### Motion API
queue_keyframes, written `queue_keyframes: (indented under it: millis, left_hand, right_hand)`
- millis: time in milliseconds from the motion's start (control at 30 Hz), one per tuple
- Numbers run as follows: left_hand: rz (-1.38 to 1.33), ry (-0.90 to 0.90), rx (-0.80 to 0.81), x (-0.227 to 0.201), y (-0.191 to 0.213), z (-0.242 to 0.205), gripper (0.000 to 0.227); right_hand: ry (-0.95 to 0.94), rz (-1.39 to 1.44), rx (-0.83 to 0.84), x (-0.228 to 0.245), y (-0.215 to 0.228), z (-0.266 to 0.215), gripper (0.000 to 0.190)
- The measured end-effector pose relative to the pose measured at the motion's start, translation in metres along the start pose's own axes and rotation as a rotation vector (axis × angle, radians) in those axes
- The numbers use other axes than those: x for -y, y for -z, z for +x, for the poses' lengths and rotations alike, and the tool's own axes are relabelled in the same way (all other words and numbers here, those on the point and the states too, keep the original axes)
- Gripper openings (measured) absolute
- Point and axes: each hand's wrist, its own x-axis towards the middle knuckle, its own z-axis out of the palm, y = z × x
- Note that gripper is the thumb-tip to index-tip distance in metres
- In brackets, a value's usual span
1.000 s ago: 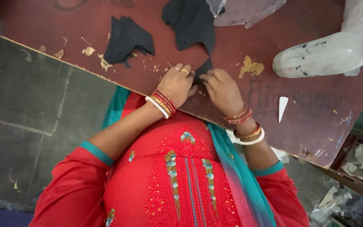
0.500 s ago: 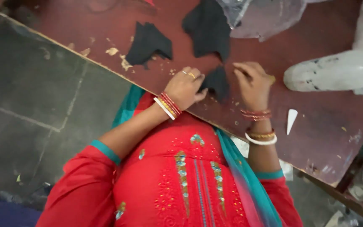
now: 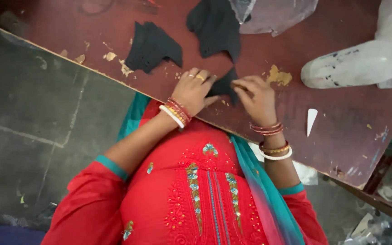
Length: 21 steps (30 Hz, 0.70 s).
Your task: The person separates black material pieces from a plastic bag on a table, peels them apart, and places them into a tray. The person also handles a white plastic bottle and a roll of tape during the process.
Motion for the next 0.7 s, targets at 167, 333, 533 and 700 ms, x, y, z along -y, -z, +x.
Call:
queue_keyframes:
  millis: [167, 333, 533, 700]
  left_hand:
    - [-0.022, 0.0, 0.117, -0.005, -0.017, 0.007, 0.043]
    - [-0.008, 0.072, 0.103, -0.013, -0.016, 0.006, 0.038]
    - [-0.028, -0.011, 0.09, -0.007, -0.027, 0.006, 0.04]
    - [-0.035, 0.037, 0.013, 0.003, 0.011, 0.002, 0.037]
  right_hand:
    - [0.245, -0.141, 0.132, 0.0, -0.013, 0.016, 0.016]
    - [0.251, -0.166, 0.119, -0.005, -0.019, 0.022, 0.013]
    - [0.224, -0.158, 0.098, 0.008, -0.009, -0.019, 0.018]
    - [0.109, -0.038, -0.015, 0.005, 0.003, -0.027, 0.017]
